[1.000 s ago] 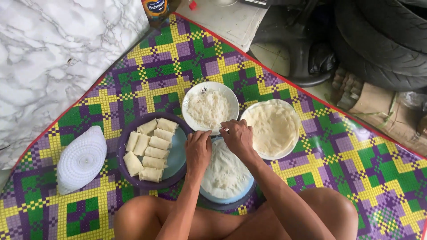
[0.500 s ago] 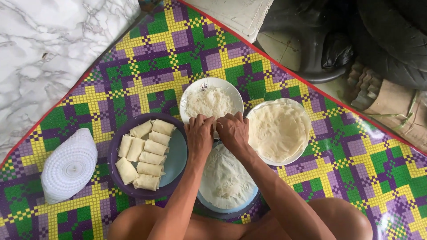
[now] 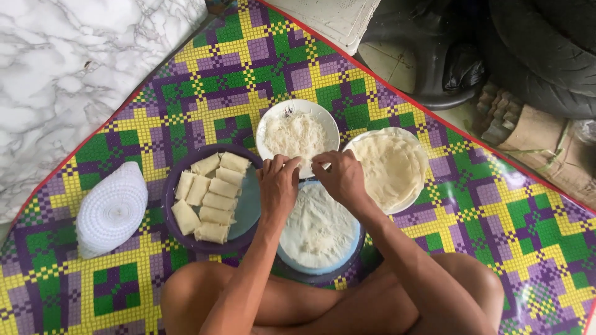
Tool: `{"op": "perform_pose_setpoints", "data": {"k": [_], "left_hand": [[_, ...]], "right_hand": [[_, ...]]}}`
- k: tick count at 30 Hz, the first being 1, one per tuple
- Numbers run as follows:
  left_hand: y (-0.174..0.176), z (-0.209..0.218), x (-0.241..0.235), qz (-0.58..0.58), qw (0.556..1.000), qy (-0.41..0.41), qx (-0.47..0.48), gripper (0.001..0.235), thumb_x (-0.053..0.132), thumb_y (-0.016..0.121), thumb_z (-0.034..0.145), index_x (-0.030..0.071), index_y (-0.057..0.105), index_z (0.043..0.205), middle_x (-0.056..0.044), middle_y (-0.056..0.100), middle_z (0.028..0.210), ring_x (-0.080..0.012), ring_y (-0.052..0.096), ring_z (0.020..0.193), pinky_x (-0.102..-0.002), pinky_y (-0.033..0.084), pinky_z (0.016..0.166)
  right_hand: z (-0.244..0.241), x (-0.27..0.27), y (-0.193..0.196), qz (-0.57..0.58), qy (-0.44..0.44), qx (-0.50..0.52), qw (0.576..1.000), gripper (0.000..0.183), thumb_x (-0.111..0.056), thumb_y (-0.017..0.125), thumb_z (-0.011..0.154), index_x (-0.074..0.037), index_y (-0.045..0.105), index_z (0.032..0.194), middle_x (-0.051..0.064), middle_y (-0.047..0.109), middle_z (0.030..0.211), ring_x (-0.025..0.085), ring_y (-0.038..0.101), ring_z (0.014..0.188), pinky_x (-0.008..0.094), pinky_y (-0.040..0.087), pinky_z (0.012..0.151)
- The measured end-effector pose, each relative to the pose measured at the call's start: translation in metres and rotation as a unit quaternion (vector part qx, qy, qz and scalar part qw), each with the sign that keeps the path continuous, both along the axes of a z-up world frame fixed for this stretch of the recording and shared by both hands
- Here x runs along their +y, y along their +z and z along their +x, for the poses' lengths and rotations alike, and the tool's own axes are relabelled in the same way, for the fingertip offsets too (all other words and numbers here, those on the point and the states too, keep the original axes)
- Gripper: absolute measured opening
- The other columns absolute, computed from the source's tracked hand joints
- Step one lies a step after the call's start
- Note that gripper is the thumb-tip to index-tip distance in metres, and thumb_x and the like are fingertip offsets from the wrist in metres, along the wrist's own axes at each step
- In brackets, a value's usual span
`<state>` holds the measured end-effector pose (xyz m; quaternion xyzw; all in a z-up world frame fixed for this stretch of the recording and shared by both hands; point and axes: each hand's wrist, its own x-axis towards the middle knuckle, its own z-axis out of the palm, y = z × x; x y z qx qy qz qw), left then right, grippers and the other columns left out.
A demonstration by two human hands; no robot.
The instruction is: Assembling spring rolls by placing filling on thin dough wrappers and rolling them into cylinders.
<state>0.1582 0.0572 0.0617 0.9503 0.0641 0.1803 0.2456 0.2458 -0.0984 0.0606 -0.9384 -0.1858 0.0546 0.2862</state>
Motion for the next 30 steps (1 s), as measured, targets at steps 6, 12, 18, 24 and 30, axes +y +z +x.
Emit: {"op": "perform_pose_setpoints", "data": {"k": [6, 12, 18, 24, 30], "left_hand": [[0.006, -0.086, -0.019, -0.036, 0.999, -0.014, 0.033, 0.016, 0.027, 0.06, 0.105, 0.02, 0.072, 0.113, 0.006, 0.048, 0.098, -0.0153, 0.047, 0.09, -0.037, 0.036, 0.078], [-0.038, -0.143, -0.045, -0.039, 0.997, -0.032, 0.057, 0.02, 0.031, 0.061, 0.102, 0.02, 0.073, 0.113, 0.006, 0.05, 0.098, -0.0195, 0.051, 0.093, -0.039, 0.039, 0.08], [-0.054, -0.157, -0.058, -0.03, 0.997, -0.049, 0.057, 0.02, 0.027, 0.065, 0.099, 0.019, 0.074, 0.116, 0.003, 0.054, 0.099, -0.0217, 0.054, 0.095, -0.041, 0.04, 0.082], [-0.064, -0.161, -0.057, -0.013, 0.997, -0.047, 0.061, 0.025, 0.032, 0.065, 0.099, 0.019, 0.072, 0.118, 0.003, 0.052, 0.101, -0.0216, 0.054, 0.097, -0.04, 0.041, 0.083], [-0.066, -0.148, -0.061, 0.01, 0.996, -0.085, 0.033, 0.031, 0.044, 0.064, 0.1, 0.02, 0.07, 0.119, 0.003, 0.048, 0.101, -0.0211, 0.052, 0.096, -0.039, 0.039, 0.081]], "right_hand": [[-0.093, -0.047, 0.04, 0.047, 0.08, 0.003, 0.996, 0.013, -0.029, 0.077, 0.085, -0.02, 0.08, 0.095, 0.001, 0.078, 0.086, 0.027, 0.067, 0.084, 0.043, 0.059, 0.077], [-0.151, -0.06, 0.023, -0.089, 0.161, -0.014, 0.983, 0.02, -0.021, 0.059, 0.09, -0.023, 0.079, 0.091, -0.004, 0.075, 0.088, 0.024, 0.063, 0.089, 0.04, 0.05, 0.073], [-0.154, -0.068, -0.001, -0.105, 0.157, -0.079, 0.979, 0.018, -0.025, 0.061, 0.089, -0.026, 0.077, 0.084, -0.005, 0.073, 0.082, 0.023, 0.061, 0.09, 0.038, 0.047, 0.075], [-0.147, -0.075, -0.004, -0.122, 0.134, -0.018, 0.983, 0.017, -0.021, 0.061, 0.086, -0.024, 0.076, 0.093, -0.004, 0.072, 0.09, 0.024, 0.06, 0.095, 0.039, 0.044, 0.075], [-0.146, -0.074, -0.008, -0.135, 0.127, 0.002, 0.983, 0.028, -0.03, 0.07, 0.082, -0.026, 0.078, 0.108, 0.001, 0.072, 0.106, 0.025, 0.058, 0.1, 0.041, 0.044, 0.079]]}}
